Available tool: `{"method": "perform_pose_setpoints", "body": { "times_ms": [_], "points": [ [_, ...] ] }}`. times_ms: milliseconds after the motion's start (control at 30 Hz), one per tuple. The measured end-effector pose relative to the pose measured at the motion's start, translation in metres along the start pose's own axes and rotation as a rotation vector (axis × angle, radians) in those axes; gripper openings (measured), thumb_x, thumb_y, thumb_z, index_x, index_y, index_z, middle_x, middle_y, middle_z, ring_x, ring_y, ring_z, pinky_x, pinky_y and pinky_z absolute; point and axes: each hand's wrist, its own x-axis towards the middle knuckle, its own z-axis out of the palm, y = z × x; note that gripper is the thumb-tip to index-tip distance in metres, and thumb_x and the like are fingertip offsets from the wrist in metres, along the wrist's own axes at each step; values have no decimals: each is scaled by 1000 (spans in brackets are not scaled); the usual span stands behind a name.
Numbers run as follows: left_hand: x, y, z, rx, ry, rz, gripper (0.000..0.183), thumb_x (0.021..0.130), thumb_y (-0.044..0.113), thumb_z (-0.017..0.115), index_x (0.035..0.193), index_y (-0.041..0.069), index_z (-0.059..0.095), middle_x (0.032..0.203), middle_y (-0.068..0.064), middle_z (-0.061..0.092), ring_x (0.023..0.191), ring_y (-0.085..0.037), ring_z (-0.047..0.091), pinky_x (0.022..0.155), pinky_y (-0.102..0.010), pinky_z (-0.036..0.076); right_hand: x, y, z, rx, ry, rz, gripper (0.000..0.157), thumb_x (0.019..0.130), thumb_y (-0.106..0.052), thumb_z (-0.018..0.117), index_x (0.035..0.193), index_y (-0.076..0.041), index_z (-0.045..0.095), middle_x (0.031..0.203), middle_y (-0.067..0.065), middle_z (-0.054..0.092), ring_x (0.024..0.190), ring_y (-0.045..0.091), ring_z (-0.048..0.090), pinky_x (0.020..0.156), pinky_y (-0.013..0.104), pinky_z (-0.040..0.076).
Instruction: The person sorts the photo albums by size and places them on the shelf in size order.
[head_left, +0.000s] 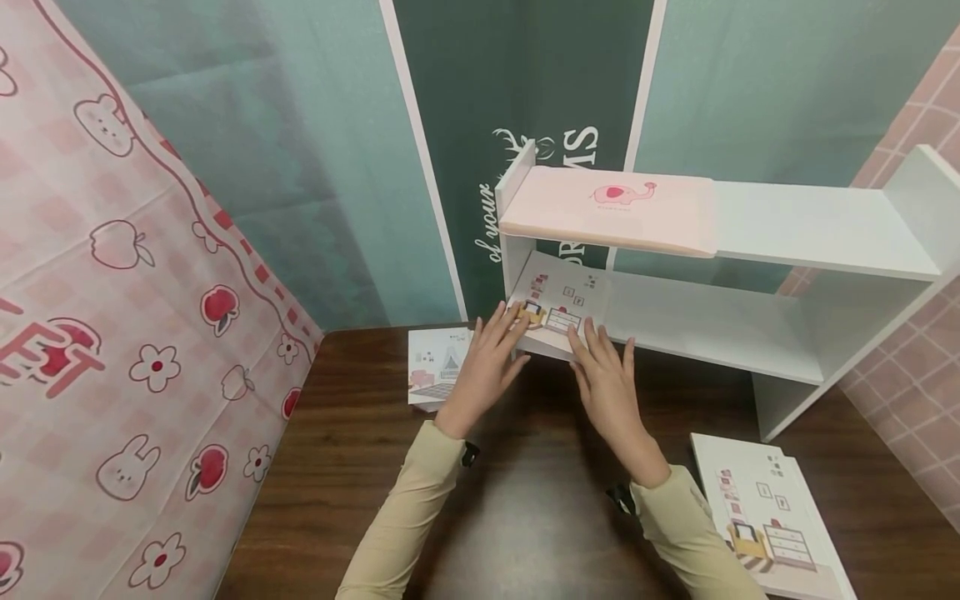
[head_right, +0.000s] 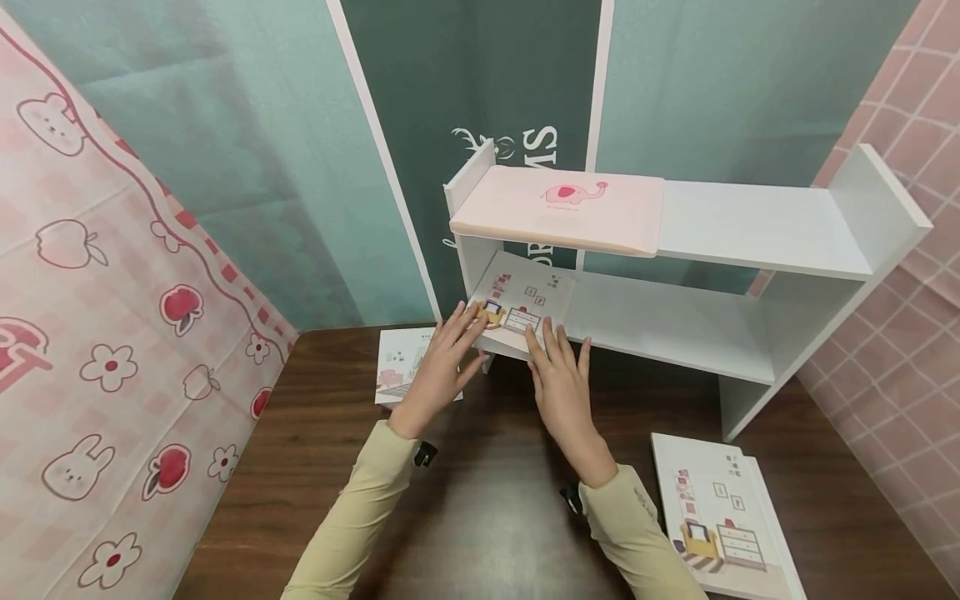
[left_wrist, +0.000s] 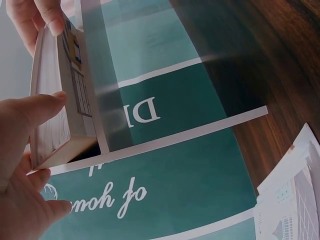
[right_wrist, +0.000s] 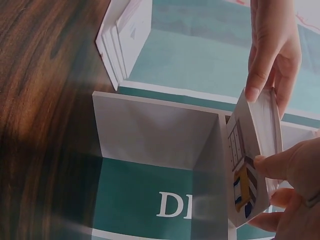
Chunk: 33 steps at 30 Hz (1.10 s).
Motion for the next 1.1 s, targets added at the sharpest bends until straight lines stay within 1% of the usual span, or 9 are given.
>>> {"method": "perform_pose_setpoints", "body": {
  "times_ms": [200, 433, 600, 833, 1100],
  "points": [
    [-1, 1, -1, 8, -22, -9, 66, 86, 24, 67, 144, 14, 36, 152, -5, 27, 142, -21, 17, 112, -53, 15, -1, -1, 2, -2, 0, -9, 54, 86, -5, 62, 138, -9, 45, 144, 21, 35, 132, 41, 32, 108, 64, 7],
    [-2, 0, 0, 15, -28, -16, 67, 87, 24, 65, 145, 14, 33, 153, -4, 24, 143, -19, 14, 112, -52, 13, -1, -4, 5, -34, 3, 7, 51, 90, -6, 58, 139, -8, 42, 146, 21, 32, 138, 39, 22, 107, 65, 8],
    [-2, 0, 1, 21, -25, -5, 68, 87, 24, 65, 146, 14, 31, 154, -5, 21, 143, -18, 12, 112, -53, 13, -1, -4, 6, -41, 10, 12, 52, 91, -6, 56, 140, -8, 40, 147, 20, 30, 138, 38, 21, 107, 65, 8],
    [0, -2, 2, 36, -11, 8, 69, 87, 23, 65, 146, 14, 30, 153, -7, 22, 143, -21, 14, 112, -54, 13, 0, -4, 8, -47, 16, 0, 53, 92, -5, 55, 142, -6, 37, 147, 22, 29, 138, 38, 21, 108, 64, 8],
    [2, -2, 2, 68, -42, -7, 71, 88, 24, 64, 147, 14, 26, 155, -5, 18, 143, -21, 14, 112, -55, 12, 2, -3, 9, -47, 33, 0, 54, 91, -3, 55, 141, -4, 37, 146, 23, 30, 138, 38, 22, 108, 64, 8]
  ]
}}
